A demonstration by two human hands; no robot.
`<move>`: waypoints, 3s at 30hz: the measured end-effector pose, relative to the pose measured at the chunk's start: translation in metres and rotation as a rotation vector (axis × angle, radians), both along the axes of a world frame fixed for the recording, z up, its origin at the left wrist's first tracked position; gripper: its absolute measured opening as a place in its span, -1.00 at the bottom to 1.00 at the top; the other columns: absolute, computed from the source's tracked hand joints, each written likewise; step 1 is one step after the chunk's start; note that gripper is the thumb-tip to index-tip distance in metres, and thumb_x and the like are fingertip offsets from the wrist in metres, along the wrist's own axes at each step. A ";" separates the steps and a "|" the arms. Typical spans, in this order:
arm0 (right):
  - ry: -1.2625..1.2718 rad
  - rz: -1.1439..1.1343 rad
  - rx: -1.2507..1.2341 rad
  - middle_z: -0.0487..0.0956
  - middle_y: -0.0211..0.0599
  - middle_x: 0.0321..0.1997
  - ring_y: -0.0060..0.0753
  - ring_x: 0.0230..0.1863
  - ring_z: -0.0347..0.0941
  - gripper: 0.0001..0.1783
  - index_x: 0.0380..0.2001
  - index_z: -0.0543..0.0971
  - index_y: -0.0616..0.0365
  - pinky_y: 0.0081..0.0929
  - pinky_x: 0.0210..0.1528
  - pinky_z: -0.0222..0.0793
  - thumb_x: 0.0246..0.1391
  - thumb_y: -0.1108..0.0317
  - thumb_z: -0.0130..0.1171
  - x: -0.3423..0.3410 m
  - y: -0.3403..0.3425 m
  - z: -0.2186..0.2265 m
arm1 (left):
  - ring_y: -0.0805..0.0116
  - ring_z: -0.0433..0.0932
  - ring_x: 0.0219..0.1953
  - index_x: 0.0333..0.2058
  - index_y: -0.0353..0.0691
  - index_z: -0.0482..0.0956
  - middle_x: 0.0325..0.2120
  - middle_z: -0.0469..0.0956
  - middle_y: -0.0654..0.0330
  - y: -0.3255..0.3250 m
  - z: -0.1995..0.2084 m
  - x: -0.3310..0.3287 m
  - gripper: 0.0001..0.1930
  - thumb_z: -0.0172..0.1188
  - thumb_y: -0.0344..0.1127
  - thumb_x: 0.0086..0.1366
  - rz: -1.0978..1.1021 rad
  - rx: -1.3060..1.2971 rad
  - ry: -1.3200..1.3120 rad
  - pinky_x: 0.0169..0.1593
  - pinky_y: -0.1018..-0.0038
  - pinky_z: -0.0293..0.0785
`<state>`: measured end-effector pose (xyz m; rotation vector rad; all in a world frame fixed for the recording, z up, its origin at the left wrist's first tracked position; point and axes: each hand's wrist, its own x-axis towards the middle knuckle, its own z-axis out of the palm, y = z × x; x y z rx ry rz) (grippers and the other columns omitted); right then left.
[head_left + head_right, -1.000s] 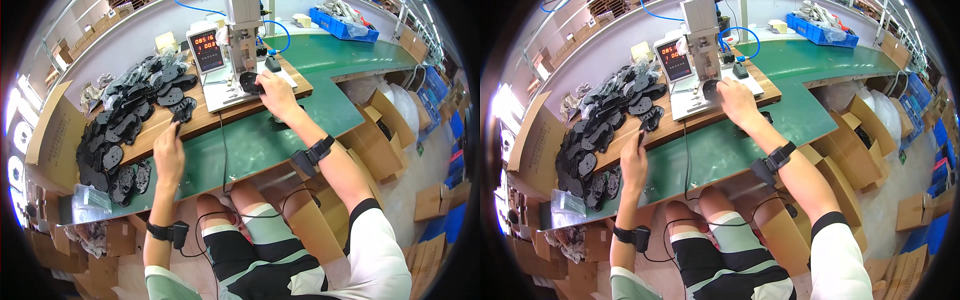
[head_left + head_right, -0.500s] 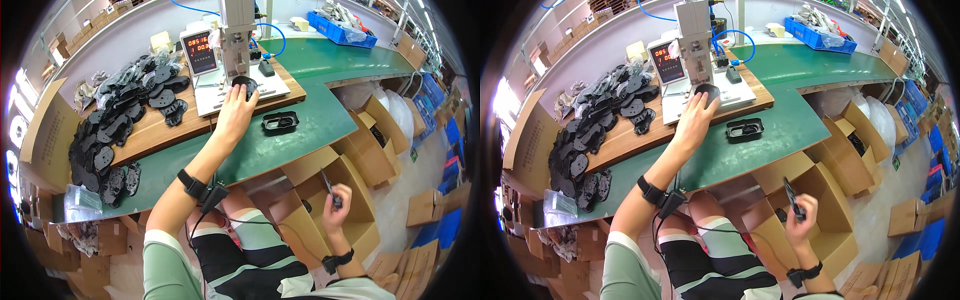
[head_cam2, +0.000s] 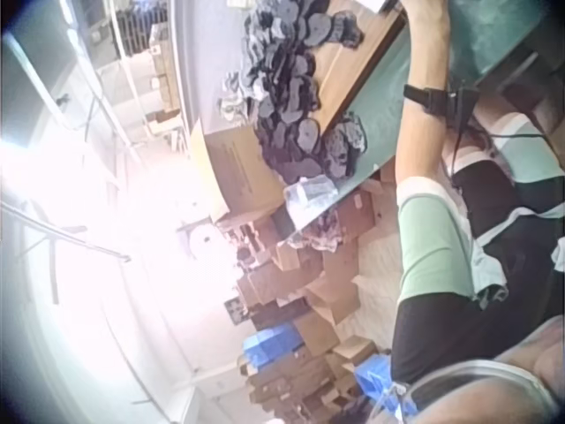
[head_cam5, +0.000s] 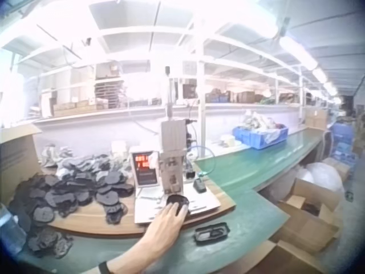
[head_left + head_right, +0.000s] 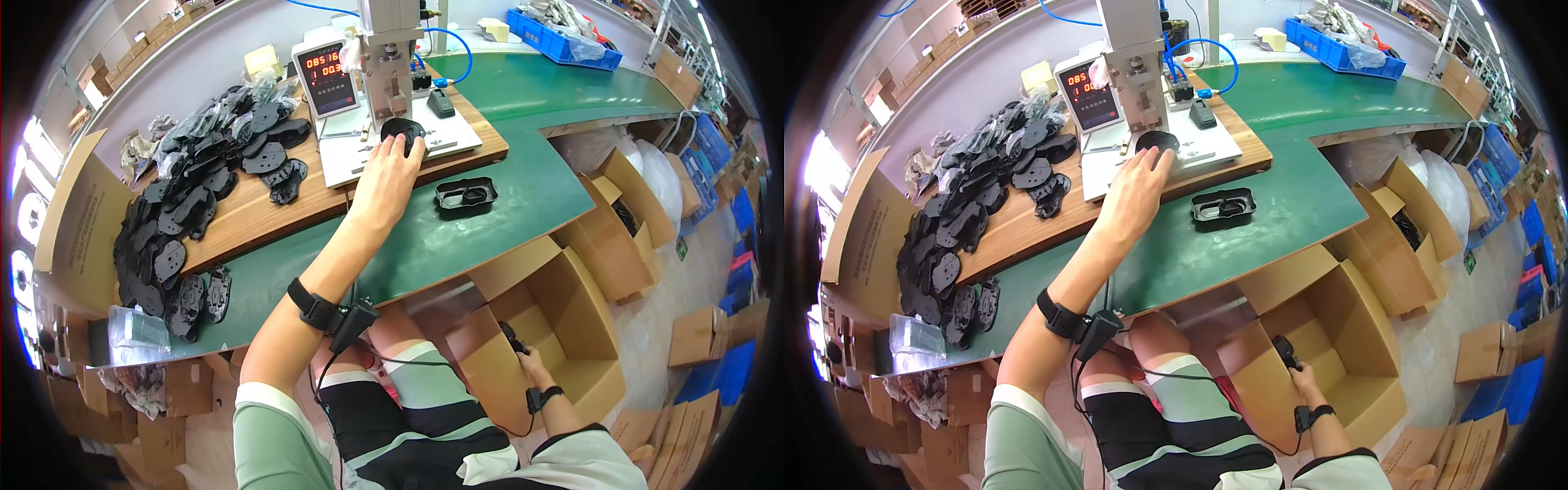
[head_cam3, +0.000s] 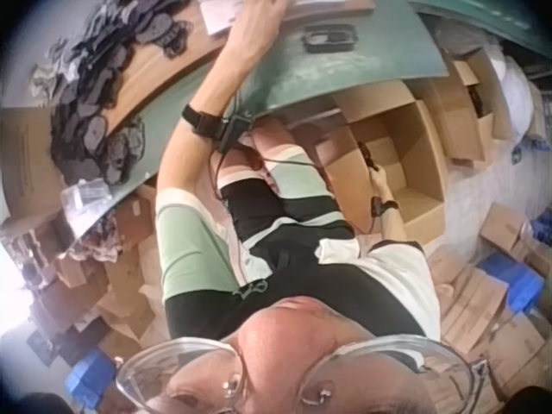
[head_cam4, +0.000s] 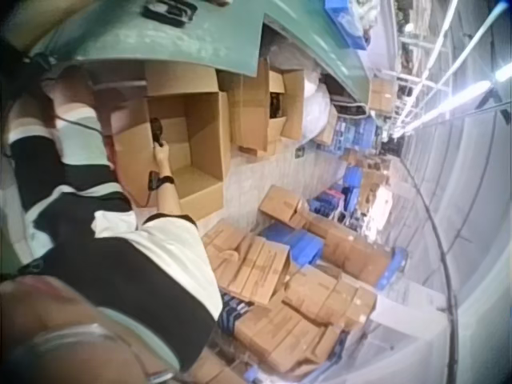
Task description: Use a press machine to assemble black plastic parts in a production line setting.
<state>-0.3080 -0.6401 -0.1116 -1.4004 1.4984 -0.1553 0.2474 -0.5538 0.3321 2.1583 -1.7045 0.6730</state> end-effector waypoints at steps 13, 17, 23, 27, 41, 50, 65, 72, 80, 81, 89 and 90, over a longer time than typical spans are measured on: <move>-0.087 0.118 0.506 0.73 -0.06 0.01 -0.17 -0.02 0.66 -0.51 0.13 0.66 0.33 -0.19 0.08 0.55 0.38 0.13 0.17 0.087 -0.021 -0.023 | -0.19 0.54 0.28 0.23 -0.35 0.41 0.15 0.58 -0.19 0.013 0.002 0.004 -0.45 0.14 -0.67 0.23 0.013 -0.054 0.000 0.35 0.10 0.48; 0.043 0.046 0.023 0.75 -0.05 -0.05 -0.17 -0.07 0.67 -0.59 0.04 0.70 0.31 -0.17 0.04 0.55 0.38 0.19 0.12 0.068 -0.038 -0.036 | -0.19 0.55 0.26 0.22 -0.36 0.41 0.14 0.59 -0.19 0.001 0.004 0.002 -0.46 0.13 -0.68 0.23 -0.044 -0.075 0.046 0.35 0.10 0.47; -0.284 0.299 -0.673 0.65 -0.02 -0.29 -0.01 -0.22 0.63 -0.85 -0.31 0.65 0.22 -0.15 -0.13 0.53 0.23 0.52 0.09 0.177 0.044 0.136 | -0.16 0.53 0.30 0.25 -0.37 0.40 0.22 0.56 -0.20 0.023 -0.010 0.014 -0.45 0.09 -0.68 0.25 0.015 -0.092 -0.008 0.39 0.09 0.44; -0.568 0.714 -0.922 0.64 -0.14 -0.07 -0.06 -0.08 0.63 -0.76 -0.23 0.69 0.19 -0.27 -0.04 0.59 0.01 0.66 0.27 0.215 0.094 0.315 | -0.16 0.49 0.34 0.28 -0.38 0.36 0.24 0.53 -0.21 0.009 -0.009 0.004 -0.42 0.08 -0.68 0.25 -0.030 -0.119 0.034 0.45 0.10 0.38; -0.307 0.674 -1.595 0.60 -0.11 -0.08 0.03 0.03 0.56 -0.78 -0.21 0.63 0.31 -0.05 0.08 0.56 0.03 0.50 0.29 0.471 -0.023 0.435 | -0.25 0.50 0.23 0.42 -0.23 0.19 0.28 0.27 -0.28 0.015 -0.017 0.001 -0.21 0.22 -0.61 0.21 -0.038 -0.256 0.031 0.29 0.08 0.52; -0.283 0.768 -1.463 0.54 -0.22 0.00 -0.06 0.09 0.55 -0.55 -0.08 0.71 0.11 -0.11 0.11 0.57 -0.12 0.59 0.50 0.464 -0.029 0.448 | -0.13 0.13 0.57 0.45 -0.48 0.19 0.49 0.22 -0.21 0.134 -0.046 0.056 -0.27 0.19 -0.21 0.45 0.596 0.004 0.070 0.58 -0.09 0.02; -0.238 0.805 -1.313 0.52 -0.21 0.01 -0.03 0.10 0.55 -0.59 -0.07 0.70 0.10 -0.10 0.12 0.56 -0.06 0.54 0.46 0.461 -0.030 0.459 | -0.16 0.57 0.09 0.18 -0.28 0.55 0.01 0.58 -0.09 0.197 -0.021 0.040 -0.59 0.15 -0.60 0.37 0.239 -0.232 0.279 0.15 0.09 0.53; -0.284 0.823 -1.416 0.52 -0.22 -0.01 -0.05 0.10 0.56 -0.64 -0.09 0.69 0.07 -0.10 0.10 0.58 -0.02 0.54 0.39 0.463 -0.038 0.462 | -0.02 0.57 0.29 0.25 -0.22 0.55 0.15 0.65 -0.06 0.161 0.000 0.020 -0.59 0.17 -0.51 0.46 0.097 -0.304 0.230 0.46 -0.01 0.31; -0.736 0.455 -1.317 0.56 -0.10 0.00 0.03 0.00 0.61 -0.59 -0.10 0.64 0.16 -0.17 -0.01 0.57 -0.06 0.72 0.26 0.360 0.012 0.460 | -0.08 0.53 0.34 0.27 -0.28 0.53 0.25 0.57 -0.17 0.062 0.009 -0.014 -0.47 0.15 -0.58 0.29 0.025 -0.119 -0.053 0.48 0.12 0.36; -0.741 0.467 -1.259 0.55 -0.10 0.02 0.03 0.04 0.58 -0.56 -0.09 0.63 0.17 -0.20 0.01 0.57 -0.09 0.74 0.25 0.337 0.028 0.461 | -0.09 0.52 0.35 0.28 -0.28 0.52 0.25 0.56 -0.18 0.053 0.007 -0.013 -0.45 0.14 -0.57 0.29 0.033 -0.097 -0.084 0.48 0.13 0.35; -0.535 0.226 -0.992 0.54 -0.11 0.05 -0.10 0.09 0.55 -0.63 -0.08 0.61 0.25 -0.29 0.18 0.48 -0.01 0.71 0.20 0.183 0.051 0.363 | -0.15 0.51 0.33 0.23 -0.28 0.49 0.17 0.57 -0.14 0.000 -0.012 0.003 -0.49 0.19 -0.57 0.28 0.066 -0.078 -0.139 0.46 0.10 0.37; -0.520 0.183 -0.931 0.53 -0.13 0.06 -0.11 0.08 0.55 -0.65 -0.08 0.60 0.25 -0.31 0.16 0.49 0.02 0.71 0.20 0.167 0.047 0.345 | -0.16 0.51 0.31 0.22 -0.28 0.49 0.16 0.57 -0.15 -0.001 -0.014 0.003 -0.49 0.18 -0.58 0.28 0.052 -0.086 -0.125 0.45 0.10 0.38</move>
